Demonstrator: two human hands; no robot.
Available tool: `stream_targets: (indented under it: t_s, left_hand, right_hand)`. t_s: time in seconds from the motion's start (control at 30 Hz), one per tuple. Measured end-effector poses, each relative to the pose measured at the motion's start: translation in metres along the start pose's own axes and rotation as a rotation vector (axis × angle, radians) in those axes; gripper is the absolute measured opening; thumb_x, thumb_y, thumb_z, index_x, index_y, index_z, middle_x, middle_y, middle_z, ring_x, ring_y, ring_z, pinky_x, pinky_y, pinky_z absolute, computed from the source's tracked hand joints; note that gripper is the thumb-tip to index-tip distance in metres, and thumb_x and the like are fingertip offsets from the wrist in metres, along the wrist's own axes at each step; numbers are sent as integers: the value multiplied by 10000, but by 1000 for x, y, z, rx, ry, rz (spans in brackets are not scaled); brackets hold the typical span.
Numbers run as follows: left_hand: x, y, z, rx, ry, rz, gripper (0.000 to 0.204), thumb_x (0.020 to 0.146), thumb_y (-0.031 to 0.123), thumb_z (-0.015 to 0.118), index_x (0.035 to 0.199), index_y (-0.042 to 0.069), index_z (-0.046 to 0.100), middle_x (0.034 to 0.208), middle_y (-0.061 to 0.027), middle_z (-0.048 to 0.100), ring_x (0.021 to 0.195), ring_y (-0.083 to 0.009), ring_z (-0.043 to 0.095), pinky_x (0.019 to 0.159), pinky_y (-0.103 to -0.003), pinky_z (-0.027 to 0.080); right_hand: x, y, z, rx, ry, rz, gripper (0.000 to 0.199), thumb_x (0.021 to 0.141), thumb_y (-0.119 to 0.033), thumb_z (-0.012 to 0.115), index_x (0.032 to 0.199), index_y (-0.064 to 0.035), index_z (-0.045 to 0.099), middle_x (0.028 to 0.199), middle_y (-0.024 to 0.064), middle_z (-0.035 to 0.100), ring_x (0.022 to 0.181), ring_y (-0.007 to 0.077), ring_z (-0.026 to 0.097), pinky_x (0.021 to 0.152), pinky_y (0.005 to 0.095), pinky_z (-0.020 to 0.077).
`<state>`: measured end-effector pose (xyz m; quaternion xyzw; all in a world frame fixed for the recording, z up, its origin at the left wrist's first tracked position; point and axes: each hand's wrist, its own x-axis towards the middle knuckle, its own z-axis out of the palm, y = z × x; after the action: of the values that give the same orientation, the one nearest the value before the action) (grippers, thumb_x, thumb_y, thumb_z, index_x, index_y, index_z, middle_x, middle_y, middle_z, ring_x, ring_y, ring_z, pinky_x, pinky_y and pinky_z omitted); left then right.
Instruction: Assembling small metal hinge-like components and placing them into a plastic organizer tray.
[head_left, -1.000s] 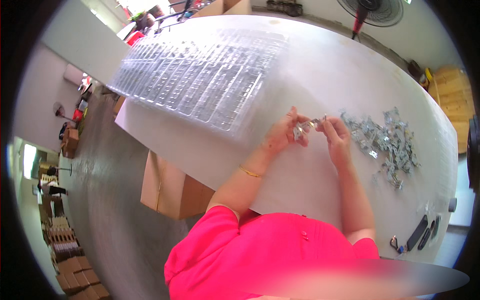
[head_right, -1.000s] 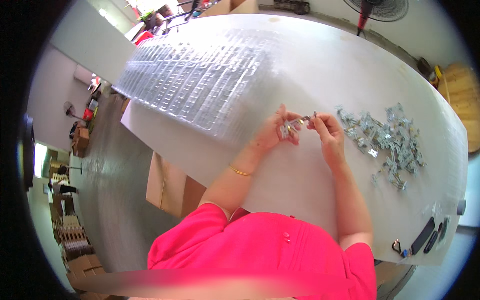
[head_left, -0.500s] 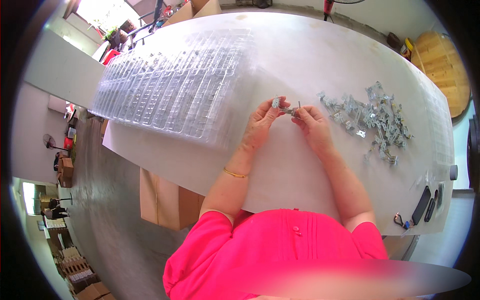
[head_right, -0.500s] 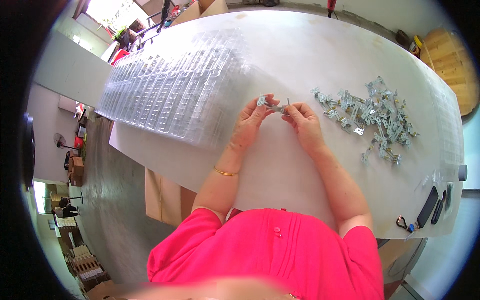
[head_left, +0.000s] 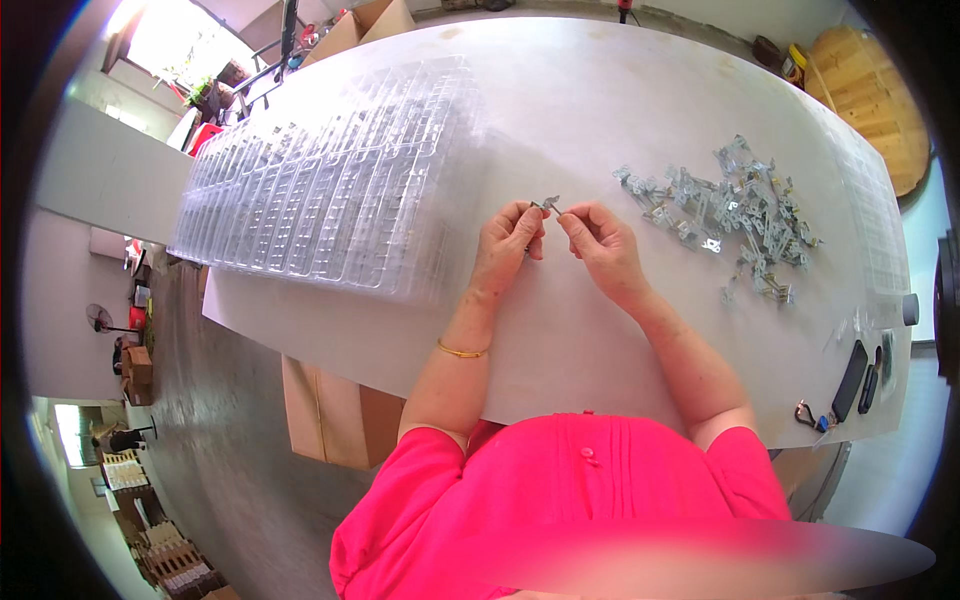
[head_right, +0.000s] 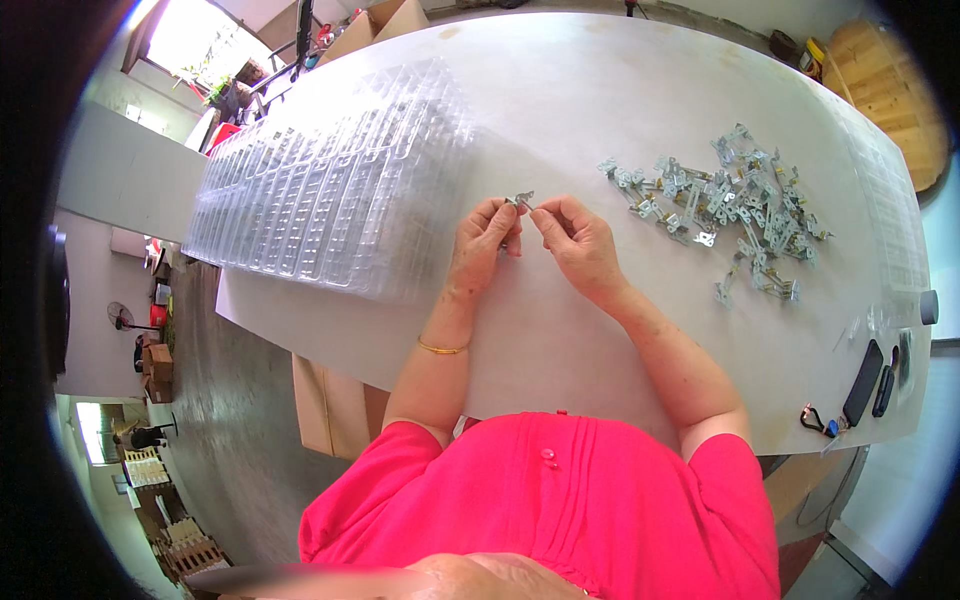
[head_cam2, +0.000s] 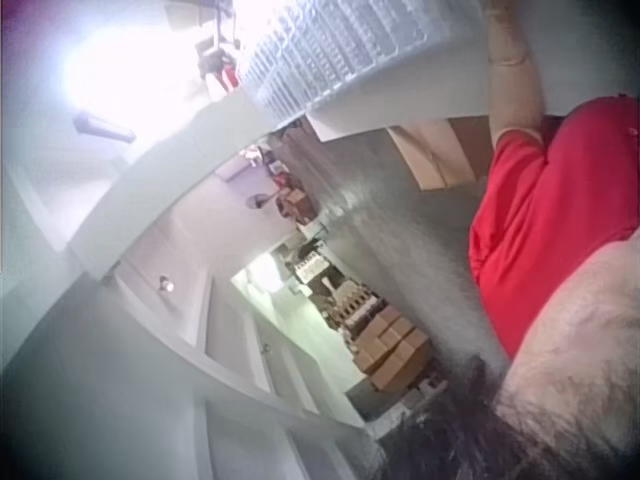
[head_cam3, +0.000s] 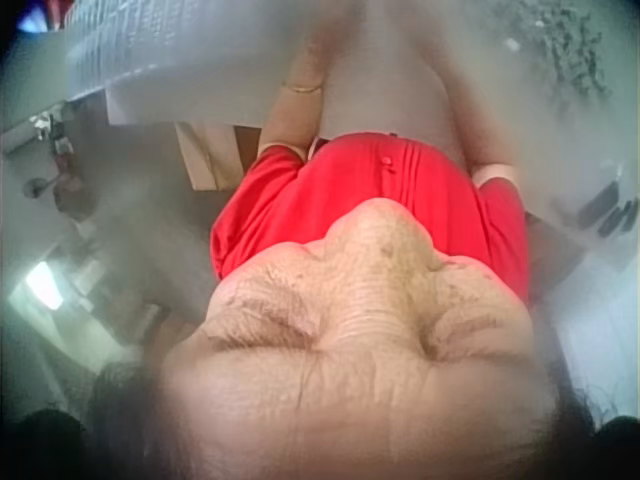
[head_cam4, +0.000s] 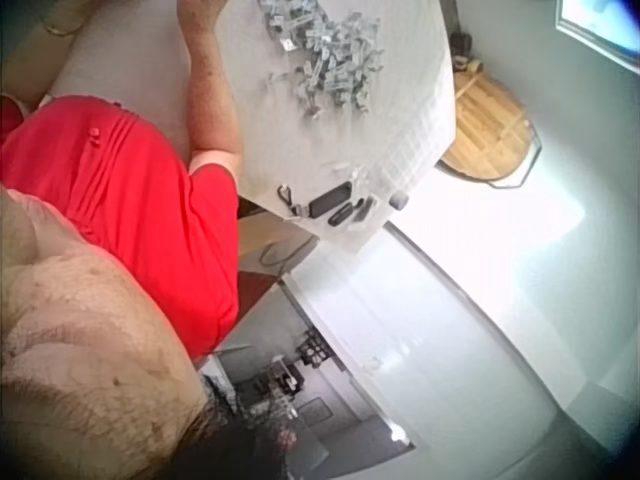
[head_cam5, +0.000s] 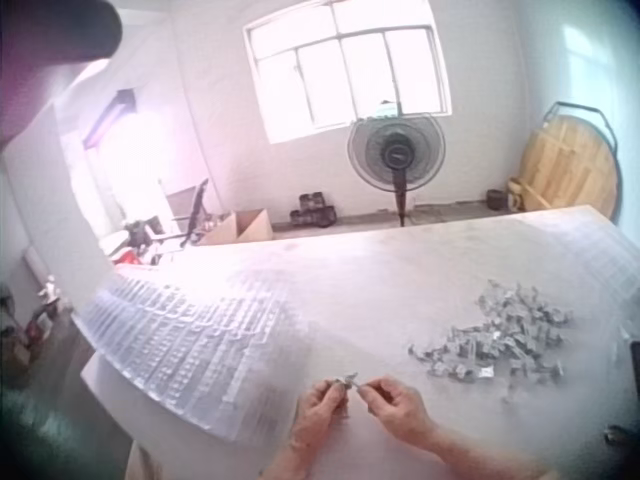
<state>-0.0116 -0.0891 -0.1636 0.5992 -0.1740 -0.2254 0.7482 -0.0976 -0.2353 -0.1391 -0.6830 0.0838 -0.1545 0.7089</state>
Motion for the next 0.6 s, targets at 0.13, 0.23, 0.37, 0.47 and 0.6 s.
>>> stream_targets:
  t_s: [0.13,0.23,0.37,0.47,0.6]
  left_hand:
    - [1,-1,2,73,5,16,191,995,207,578,952,33,644,728,12,572,546,-49,500,491,-204,405]
    - [0,0,3,119,44,47,184,983,207,600,927,36,639,711,22,563,539,-36,482,472,-195,389]
    - [-1,0,2,183,63,28,182,988,209,589,985,40,656,739,30,565,577,-33,475,505,-184,374]
    - [-1,-2,2,238,97,71,184,978,212,607,950,36,651,726,45,556,580,-27,459,507,-191,363]
    - [-1,-2,3,321,156,144,178,962,189,632,916,17,648,698,56,539,603,-27,437,526,-212,360]
  right_hand:
    - [0,2,-1,-15,-2,-9,117,965,-159,620,934,-47,638,666,-66,508,613,20,441,534,204,355]
    - [1,8,-3,-65,4,-32,112,960,-151,621,939,-42,635,653,-71,489,604,18,414,526,210,338]
    - [2,10,-5,-165,30,-63,114,953,-146,628,934,-34,634,635,-72,472,595,17,396,516,219,329]
    - [2,11,-4,-192,21,-87,114,948,-139,626,980,-30,622,616,-54,470,580,27,398,508,225,329]
    - [2,6,-3,-185,39,-99,158,956,-133,611,1078,-36,589,627,-19,510,594,52,455,534,226,366]
